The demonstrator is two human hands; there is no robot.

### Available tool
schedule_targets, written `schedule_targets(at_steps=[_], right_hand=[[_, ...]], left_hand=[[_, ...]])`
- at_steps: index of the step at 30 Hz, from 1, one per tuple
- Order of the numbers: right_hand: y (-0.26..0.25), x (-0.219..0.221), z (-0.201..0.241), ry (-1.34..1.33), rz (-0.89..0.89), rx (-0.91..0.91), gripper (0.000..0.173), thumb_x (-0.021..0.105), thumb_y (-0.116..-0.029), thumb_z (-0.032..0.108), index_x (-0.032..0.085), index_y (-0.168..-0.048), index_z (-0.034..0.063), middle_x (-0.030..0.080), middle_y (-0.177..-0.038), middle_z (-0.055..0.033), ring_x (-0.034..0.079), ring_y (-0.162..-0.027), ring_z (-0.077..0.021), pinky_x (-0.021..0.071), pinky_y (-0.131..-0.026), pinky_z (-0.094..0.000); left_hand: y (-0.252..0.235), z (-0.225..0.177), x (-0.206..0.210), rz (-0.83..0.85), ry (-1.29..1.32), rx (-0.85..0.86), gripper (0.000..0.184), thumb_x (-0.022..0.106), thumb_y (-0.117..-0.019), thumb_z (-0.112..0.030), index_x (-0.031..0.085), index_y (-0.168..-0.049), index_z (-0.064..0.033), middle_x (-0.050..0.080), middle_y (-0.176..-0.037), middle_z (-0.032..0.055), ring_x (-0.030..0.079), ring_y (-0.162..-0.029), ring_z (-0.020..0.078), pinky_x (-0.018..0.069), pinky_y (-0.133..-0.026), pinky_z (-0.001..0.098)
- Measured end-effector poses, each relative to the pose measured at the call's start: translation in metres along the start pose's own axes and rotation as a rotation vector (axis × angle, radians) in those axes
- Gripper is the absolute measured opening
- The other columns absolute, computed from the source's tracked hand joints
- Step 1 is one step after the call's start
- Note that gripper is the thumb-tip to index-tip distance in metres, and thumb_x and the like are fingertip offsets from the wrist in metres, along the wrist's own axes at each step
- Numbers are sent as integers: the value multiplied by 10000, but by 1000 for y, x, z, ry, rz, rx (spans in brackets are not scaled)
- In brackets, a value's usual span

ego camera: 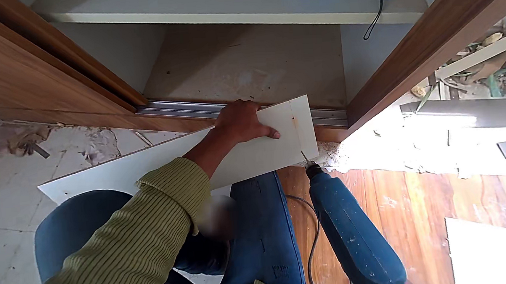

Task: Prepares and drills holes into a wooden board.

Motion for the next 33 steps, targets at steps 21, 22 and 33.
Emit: schedule_targets(at_steps=[21,22,33], right_hand=[[-1,-2,6,49,-65,-48,401,748,-767,189,677,-1030,-106,745,-874,-115,714,-801,-68,596,-778,-242],[-1,-2,6,38,-60,-48,410,751,-772,189,674,-1041,-111,745,-880,-117,714,-805,-71,599,-780,-244],[-4,-3,9,26,-37,-21,405,745,-769,147,675,-1076,-109,753,-931,-119,720,-847,-66,600,-809,-232]], left_hand=[[3,-13,0,-2,-33,55,791,745,-729,-762,697,-1163,-102,707,-1054,147,669,-1049,339,515,-884,592],[3,-13,-1,-1,-31,58,785,746,-733,-756,697,-1161,-100,706,-1052,150,668,-1049,338,513,-886,590],[1,-15,2,-3,-54,53,784,742,-729,-765,697,-1151,-107,704,-1040,148,672,-1032,344,519,-861,600]])
Point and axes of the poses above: each hand's wrist, its own y-axis away from the middle knuckle, its own x-axis out of the palm, z = x × y, the point moved 7 cm from there along -y, towards the middle knuckle
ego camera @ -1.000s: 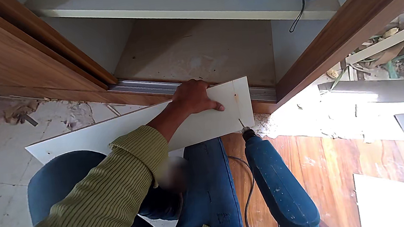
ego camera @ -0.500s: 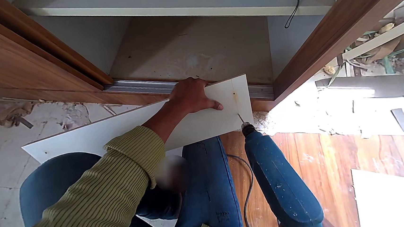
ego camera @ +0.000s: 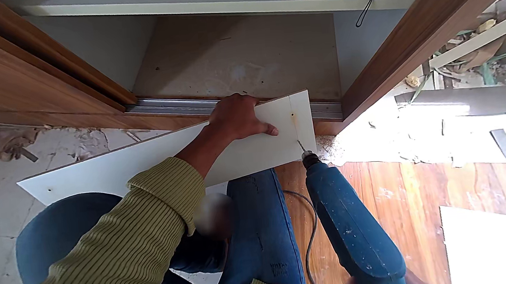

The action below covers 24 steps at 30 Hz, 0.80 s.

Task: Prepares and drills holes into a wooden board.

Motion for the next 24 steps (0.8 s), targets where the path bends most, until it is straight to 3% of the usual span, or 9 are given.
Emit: schedule_targets(at_steps=[6,18,24], right_hand=[[0,1,3,4,-1,25,374,747,-765,135,683,-1059,-87,754,-912,-96,719,-837,-48,601,-793,-219],[-1,5,-13,0,66,74,410,775,-714,146,689,-1068,-41,749,-859,-52,711,-761,-38,612,-718,-242],[1,7,-2,35,40,47,484,772,-747,189,673,-1116,-108,760,-936,-102,724,-857,-45,604,-817,-224]], left_hand=[[1,-4,0,0,-43,30,817,722,-741,-775,685,-1186,-91,703,-1059,150,669,-1050,339,518,-873,583],[-2,-7,3,2,-112,62,783,712,-752,-774,683,-1123,-86,698,-989,144,676,-998,339,519,-833,570],[-1,0,4,-22,-76,85,793,727,-748,-763,689,-1151,-81,707,-1006,157,680,-1002,351,515,-863,590]])
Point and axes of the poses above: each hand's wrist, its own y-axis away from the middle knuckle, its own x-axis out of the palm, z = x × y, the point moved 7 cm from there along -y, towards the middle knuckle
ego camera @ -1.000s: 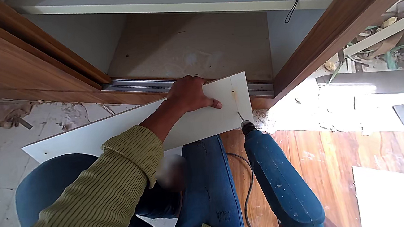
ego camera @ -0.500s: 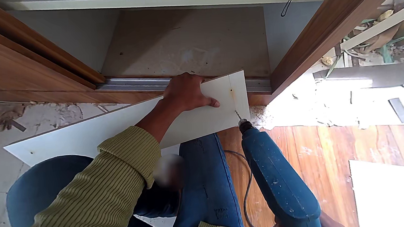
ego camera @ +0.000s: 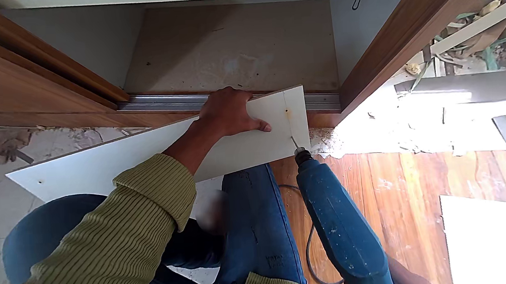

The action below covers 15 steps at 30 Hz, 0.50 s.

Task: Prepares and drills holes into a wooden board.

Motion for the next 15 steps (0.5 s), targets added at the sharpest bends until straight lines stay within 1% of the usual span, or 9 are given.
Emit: schedule_targets(at_steps=[3,7,11,15], right_hand=[[-3,0,2,3,-2,-5,485,772,-739,198,676,-1108,-102,759,-927,-89,719,-852,-29,599,-810,-211],[-1,-1,2,-7,-2,-30,493,768,-750,186,670,-1124,-120,760,-955,-106,720,-879,-36,596,-834,-208],[-1,5,0,55,-20,-11,589,780,-738,247,666,-1188,-115,761,-964,-100,714,-858,-35,596,-812,-220],[-2,0,-3,58,-25,-7,522,790,-739,237,679,-1126,-95,758,-916,-87,714,-815,-30,604,-774,-222]], left_hand=[[0,3,-1,-10,16,-7,794,733,-746,-759,691,-1159,-82,709,-1015,157,680,-1012,349,513,-875,590],[3,8,-1,-25,45,9,783,741,-739,-757,701,-1148,-91,713,-1002,146,684,-997,338,519,-872,584],[4,4,-3,-34,36,0,787,737,-742,-758,697,-1160,-92,713,-1018,146,679,-1016,339,514,-877,582],[2,0,-2,-25,24,26,792,727,-748,-763,689,-1162,-89,709,-1018,152,676,-1021,341,509,-881,581]])
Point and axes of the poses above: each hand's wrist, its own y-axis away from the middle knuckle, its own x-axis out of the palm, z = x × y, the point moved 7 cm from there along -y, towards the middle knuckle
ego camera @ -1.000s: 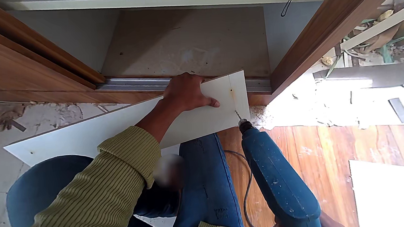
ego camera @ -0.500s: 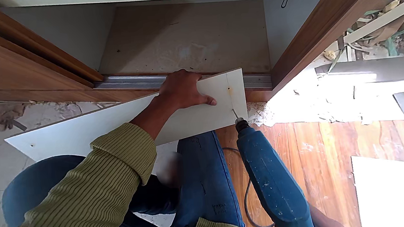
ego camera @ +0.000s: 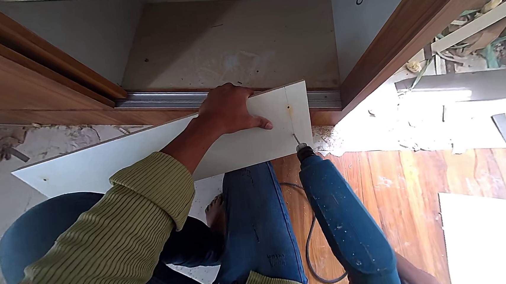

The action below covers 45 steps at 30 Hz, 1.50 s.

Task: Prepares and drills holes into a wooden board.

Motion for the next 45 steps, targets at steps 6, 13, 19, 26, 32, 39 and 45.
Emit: schedule_targets(at_steps=[6,13,19,26,32,39,45], right_hand=[[-2,3,-5,-33,0,11,543,788,-705,181,679,-1166,-84,758,-908,-63,709,-795,-18,610,-750,-221],[-6,6,-4,-24,-15,32,545,781,-685,186,688,-1157,-68,756,-891,-47,702,-775,-3,605,-723,-208],[-6,7,-1,-36,-22,23,521,779,-691,171,687,-1146,-64,754,-894,-41,701,-782,6,603,-731,-194],[-7,8,-2,-35,-32,30,483,776,-679,168,701,-1106,-42,750,-870,-23,696,-761,11,602,-708,-191],[-23,20,-6,106,-48,19,544,765,-643,252,718,-1124,3,738,-830,9,673,-707,10,577,-633,-221],[-31,19,-13,4,-26,20,430,753,-664,230,721,-1061,67,720,-809,65,665,-695,37,577,-604,-198],[-2,4,-8,-31,-2,-67,555,783,-766,219,662,-1195,-112,756,-988,-127,717,-893,-71,602,-831,-257]], left_hand=[[-3,0,1,-17,-21,1,810,720,-743,-775,692,-1164,-84,713,-1014,157,680,-1013,353,512,-874,586],[-3,3,2,-35,-3,15,819,722,-741,-776,691,-1174,-81,713,-1015,167,682,-1010,362,511,-863,607],[0,3,0,-32,5,2,812,729,-740,-769,694,-1175,-84,715,-1028,159,679,-1021,354,507,-880,596],[1,2,-1,-25,-11,-5,840,722,-736,-780,688,-1222,-96,717,-1057,159,674,-1051,358,501,-906,598],[4,-9,-6,-19,-35,15,821,718,-740,-780,688,-1188,-93,709,-1014,163,675,-1014,367,509,-870,596],[-1,-9,0,25,-21,-67,795,725,-742,-769,688,-1195,-117,702,-1063,159,660,-1052,362,501,-867,596],[-13,-14,5,85,3,-55,798,764,-721,-746,685,-1242,-147,709,-1099,148,660,-1079,356,501,-883,616]])
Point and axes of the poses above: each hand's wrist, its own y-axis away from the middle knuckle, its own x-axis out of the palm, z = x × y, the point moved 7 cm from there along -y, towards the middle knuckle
